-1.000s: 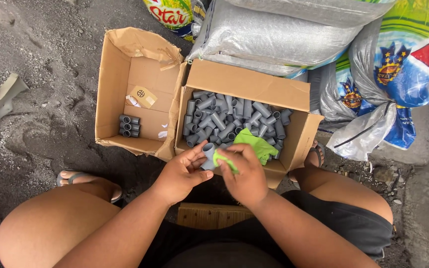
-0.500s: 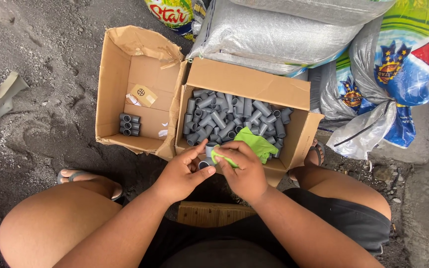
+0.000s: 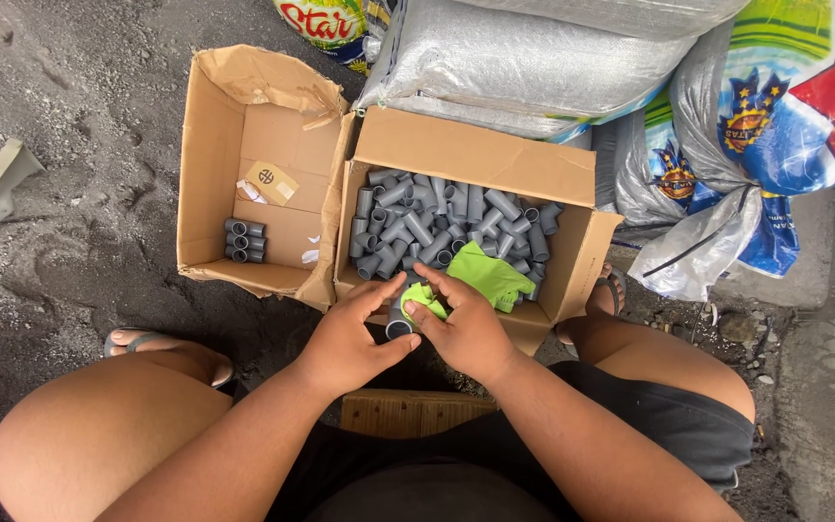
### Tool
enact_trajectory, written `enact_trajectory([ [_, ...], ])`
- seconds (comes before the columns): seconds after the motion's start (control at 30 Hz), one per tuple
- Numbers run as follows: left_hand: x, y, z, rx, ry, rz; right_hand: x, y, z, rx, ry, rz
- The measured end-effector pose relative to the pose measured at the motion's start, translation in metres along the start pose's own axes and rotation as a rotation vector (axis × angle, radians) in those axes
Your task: Cleaning small PVC pipe fittings with a cloth and moving them between boxes
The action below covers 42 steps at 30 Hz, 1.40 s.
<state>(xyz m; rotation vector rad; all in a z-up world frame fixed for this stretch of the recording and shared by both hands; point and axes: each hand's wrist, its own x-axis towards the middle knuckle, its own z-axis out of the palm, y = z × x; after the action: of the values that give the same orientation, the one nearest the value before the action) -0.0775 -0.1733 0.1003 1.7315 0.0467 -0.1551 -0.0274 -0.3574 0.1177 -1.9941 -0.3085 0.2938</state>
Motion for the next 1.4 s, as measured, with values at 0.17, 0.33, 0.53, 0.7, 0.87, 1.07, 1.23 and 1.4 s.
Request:
enact_trajectory([
  [0.17, -0.003, 0.005, 0.011, 0.155, 0.069, 0.004, -0.002, 0.009, -0.003, 0.050, -0.035, 0.026],
  [0.33, 0.000, -0.010, 0.019, 0.075, 0.134, -0.131, 0.000, 0.021, -0.010, 0.033, -0.057, 0.049],
  [0.53, 0.004, 0.009, 0.021, 0.058, 0.138, -0.160, 0.000, 0.013, -0.021, 0.102, -0.067, 0.138],
  [0.7, 0.014, -0.014, 0.026, -0.077, 0.194, -0.199, 0.001, 0.020, -0.024, 0.191, 0.077, 0.153],
  [0.87, 0.016, -0.019, 0.034, -0.007, 0.161, -0.245, -0.004, 0.033, -0.012, 0.099, 0.221, -0.103],
  [1.07, 0.017, -0.014, 0.041, -0.188, 0.210, -0.281, -0.008, 0.054, 0.003, -0.079, 0.408, -0.365],
  [1.23, 0.022, -0.024, 0.035, -0.374, 0.321, -0.208, -0.016, 0.056, 0.024, -0.386, 0.262, -0.628],
  [1.4, 0.026, -0.038, 0.040, -0.444, 0.311, -0.216, 0.002, 0.055, 0.002, -0.207, 0.327, -0.429],
])
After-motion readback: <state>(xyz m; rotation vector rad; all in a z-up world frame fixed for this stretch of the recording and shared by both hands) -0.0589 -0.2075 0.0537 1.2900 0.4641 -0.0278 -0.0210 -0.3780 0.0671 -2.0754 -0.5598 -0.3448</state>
